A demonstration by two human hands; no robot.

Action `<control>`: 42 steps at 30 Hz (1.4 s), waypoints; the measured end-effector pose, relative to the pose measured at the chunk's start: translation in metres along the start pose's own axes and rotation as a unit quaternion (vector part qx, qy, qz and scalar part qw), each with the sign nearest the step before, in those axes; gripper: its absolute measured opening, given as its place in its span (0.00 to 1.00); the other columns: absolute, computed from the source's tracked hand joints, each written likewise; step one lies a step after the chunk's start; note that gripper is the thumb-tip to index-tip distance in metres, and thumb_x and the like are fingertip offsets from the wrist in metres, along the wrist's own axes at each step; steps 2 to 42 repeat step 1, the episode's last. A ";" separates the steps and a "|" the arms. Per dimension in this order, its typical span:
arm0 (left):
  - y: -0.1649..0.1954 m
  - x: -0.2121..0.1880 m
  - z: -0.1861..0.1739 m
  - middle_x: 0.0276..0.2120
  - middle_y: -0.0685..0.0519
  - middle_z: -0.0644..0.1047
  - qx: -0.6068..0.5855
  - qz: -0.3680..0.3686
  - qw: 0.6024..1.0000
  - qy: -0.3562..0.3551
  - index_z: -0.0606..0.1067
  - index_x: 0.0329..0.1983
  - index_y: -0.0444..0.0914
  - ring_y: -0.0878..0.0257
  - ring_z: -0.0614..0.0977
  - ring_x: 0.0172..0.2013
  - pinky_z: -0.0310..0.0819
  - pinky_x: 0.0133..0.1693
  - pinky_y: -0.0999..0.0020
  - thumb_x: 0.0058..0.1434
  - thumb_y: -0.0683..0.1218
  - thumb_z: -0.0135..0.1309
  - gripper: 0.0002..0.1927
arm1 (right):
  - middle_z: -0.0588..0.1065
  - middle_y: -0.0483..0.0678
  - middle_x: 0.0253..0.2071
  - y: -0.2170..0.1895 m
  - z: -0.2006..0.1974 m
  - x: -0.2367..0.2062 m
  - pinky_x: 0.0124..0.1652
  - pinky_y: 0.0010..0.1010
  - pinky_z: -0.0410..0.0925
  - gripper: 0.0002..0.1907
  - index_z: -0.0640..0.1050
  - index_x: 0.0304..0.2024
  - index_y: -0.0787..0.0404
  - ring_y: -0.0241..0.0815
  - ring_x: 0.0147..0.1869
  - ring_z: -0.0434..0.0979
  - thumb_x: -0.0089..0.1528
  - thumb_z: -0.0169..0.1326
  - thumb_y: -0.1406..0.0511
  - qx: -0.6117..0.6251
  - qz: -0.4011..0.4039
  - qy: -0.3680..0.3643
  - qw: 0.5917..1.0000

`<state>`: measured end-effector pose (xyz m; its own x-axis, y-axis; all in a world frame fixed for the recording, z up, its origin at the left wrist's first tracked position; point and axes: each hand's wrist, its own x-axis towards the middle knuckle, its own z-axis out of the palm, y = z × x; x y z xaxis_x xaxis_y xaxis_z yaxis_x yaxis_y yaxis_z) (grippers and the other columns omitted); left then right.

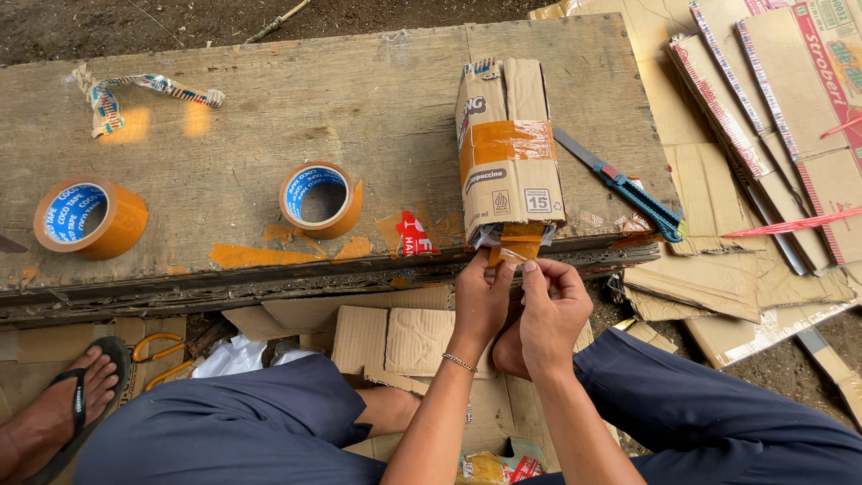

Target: The person folds a piece of cardboard into a cylindrical shape and secures it with tape. They use a utility knife to trim excess cardboard and apply multiple strips of tape to hold the structure together.

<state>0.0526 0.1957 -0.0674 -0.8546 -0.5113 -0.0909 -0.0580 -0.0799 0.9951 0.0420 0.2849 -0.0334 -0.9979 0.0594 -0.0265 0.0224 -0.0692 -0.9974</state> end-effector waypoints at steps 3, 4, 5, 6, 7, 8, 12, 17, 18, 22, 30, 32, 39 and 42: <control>-0.005 0.000 0.002 0.41 0.42 0.85 -0.011 -0.023 1.000 0.000 0.78 0.51 0.31 0.59 0.84 0.37 0.80 0.40 0.66 0.68 0.47 0.56 0.15 | 0.71 0.37 0.28 0.012 0.015 -0.017 0.28 0.15 0.60 0.06 0.78 0.42 0.68 0.22 0.29 0.64 0.66 0.59 0.69 0.001 0.000 0.000 1.000; -0.005 0.000 0.002 0.41 0.42 0.85 -0.011 -0.023 1.000 0.000 0.78 0.51 0.31 0.59 0.84 0.37 0.80 0.40 0.66 0.68 0.47 0.56 0.15 | 0.71 0.37 0.28 0.012 0.015 -0.017 0.28 0.15 0.60 0.06 0.78 0.42 0.68 0.22 0.29 0.64 0.66 0.59 0.69 0.001 0.000 0.000 1.000; -0.005 0.000 0.002 0.41 0.42 0.85 -0.011 -0.023 1.000 0.000 0.78 0.51 0.31 0.59 0.84 0.37 0.80 0.40 0.66 0.68 0.47 0.56 0.15 | 0.71 0.37 0.28 0.012 0.015 -0.017 0.28 0.15 0.60 0.06 0.78 0.42 0.68 0.22 0.29 0.64 0.66 0.59 0.69 0.001 0.000 0.000 1.000; -0.005 0.000 0.002 0.41 0.42 0.85 -0.011 -0.023 1.000 0.000 0.78 0.51 0.31 0.59 0.84 0.37 0.80 0.40 0.66 0.68 0.47 0.56 0.15 | 0.71 0.37 0.28 0.012 0.015 -0.017 0.28 0.15 0.60 0.06 0.78 0.42 0.68 0.22 0.29 0.64 0.66 0.59 0.69 0.001 0.000 0.000 1.000; -0.005 0.000 0.002 0.41 0.42 0.85 -0.011 -0.023 1.000 0.000 0.78 0.51 0.31 0.59 0.84 0.37 0.80 0.40 0.66 0.68 0.47 0.56 0.15 | 0.71 0.37 0.28 0.012 0.015 -0.017 0.28 0.15 0.60 0.06 0.78 0.42 0.68 0.22 0.29 0.64 0.66 0.59 0.69 0.001 0.000 0.000 1.000; -0.005 0.000 0.002 0.41 0.42 0.85 -0.011 -0.023 1.000 0.000 0.78 0.51 0.31 0.59 0.84 0.37 0.80 0.40 0.66 0.68 0.47 0.56 0.15 | 0.71 0.37 0.28 0.012 0.015 -0.017 0.28 0.15 0.60 0.06 0.78 0.42 0.68 0.22 0.29 0.64 0.66 0.59 0.69 0.001 0.000 0.000 1.000; -0.005 0.000 0.002 0.41 0.42 0.85 -0.011 -0.023 1.000 0.000 0.78 0.51 0.31 0.59 0.84 0.37 0.80 0.40 0.66 0.68 0.47 0.56 0.15 | 0.71 0.37 0.28 0.012 0.015 -0.017 0.28 0.15 0.60 0.06 0.78 0.42 0.68 0.22 0.29 0.64 0.66 0.59 0.69 0.001 0.000 0.000 1.000; -0.005 0.000 0.002 0.41 0.42 0.85 -0.011 -0.023 1.000 0.000 0.78 0.51 0.31 0.59 0.84 0.37 0.80 0.40 0.66 0.68 0.47 0.56 0.15 | 0.71 0.37 0.28 0.012 0.015 -0.017 0.28 0.15 0.60 0.06 0.78 0.42 0.68 0.22 0.29 0.64 0.66 0.59 0.69 0.001 0.000 0.000 1.000; -0.005 0.000 0.002 0.41 0.42 0.85 -0.011 -0.023 1.000 0.000 0.78 0.51 0.31 0.59 0.84 0.37 0.80 0.40 0.66 0.68 0.47 0.56 0.15 | 0.71 0.37 0.28 0.012 0.015 -0.017 0.28 0.15 0.60 0.06 0.78 0.42 0.68 0.22 0.29 0.64 0.66 0.59 0.69 0.001 0.000 0.000 1.000; -0.005 0.000 0.002 0.41 0.42 0.85 -0.011 -0.023 1.000 0.000 0.78 0.51 0.31 0.59 0.84 0.37 0.80 0.40 0.66 0.68 0.47 0.56 0.15 | 0.71 0.37 0.28 0.012 0.015 -0.017 0.28 0.15 0.60 0.06 0.78 0.42 0.68 0.22 0.29 0.64 0.66 0.59 0.69 0.001 0.000 0.000 1.000; -0.005 0.000 0.002 0.41 0.42 0.85 -0.011 -0.023 1.000 0.000 0.78 0.51 0.31 0.59 0.84 0.37 0.80 0.40 0.66 0.68 0.47 0.56 0.15 | 0.71 0.37 0.28 0.012 0.015 -0.017 0.28 0.15 0.60 0.06 0.78 0.42 0.68 0.22 0.29 0.64 0.66 0.59 0.69 0.001 0.000 0.000 1.000; -0.005 0.000 0.002 0.41 0.42 0.85 -0.011 -0.023 1.000 0.000 0.78 0.51 0.31 0.59 0.84 0.37 0.80 0.40 0.66 0.68 0.47 0.56 0.15 | 0.71 0.37 0.28 0.012 0.015 -0.017 0.28 0.15 0.60 0.06 0.78 0.42 0.68 0.22 0.29 0.64 0.66 0.59 0.69 0.001 0.000 0.000 1.000; -0.005 0.000 0.002 0.41 0.42 0.85 -0.011 -0.023 1.000 0.000 0.78 0.51 0.31 0.59 0.84 0.37 0.80 0.40 0.66 0.68 0.47 0.56 0.15 | 0.71 0.37 0.28 0.012 0.015 -0.017 0.28 0.15 0.60 0.06 0.78 0.42 0.68 0.22 0.29 0.64 0.66 0.59 0.69 0.001 0.000 0.000 1.000; -0.005 0.000 0.002 0.41 0.42 0.85 -0.011 -0.023 1.000 0.000 0.78 0.51 0.31 0.59 0.84 0.37 0.80 0.40 0.66 0.68 0.47 0.56 0.15 | 0.71 0.37 0.28 0.012 0.015 -0.017 0.28 0.15 0.60 0.06 0.78 0.42 0.68 0.22 0.29 0.64 0.66 0.59 0.69 0.001 0.000 0.000 1.000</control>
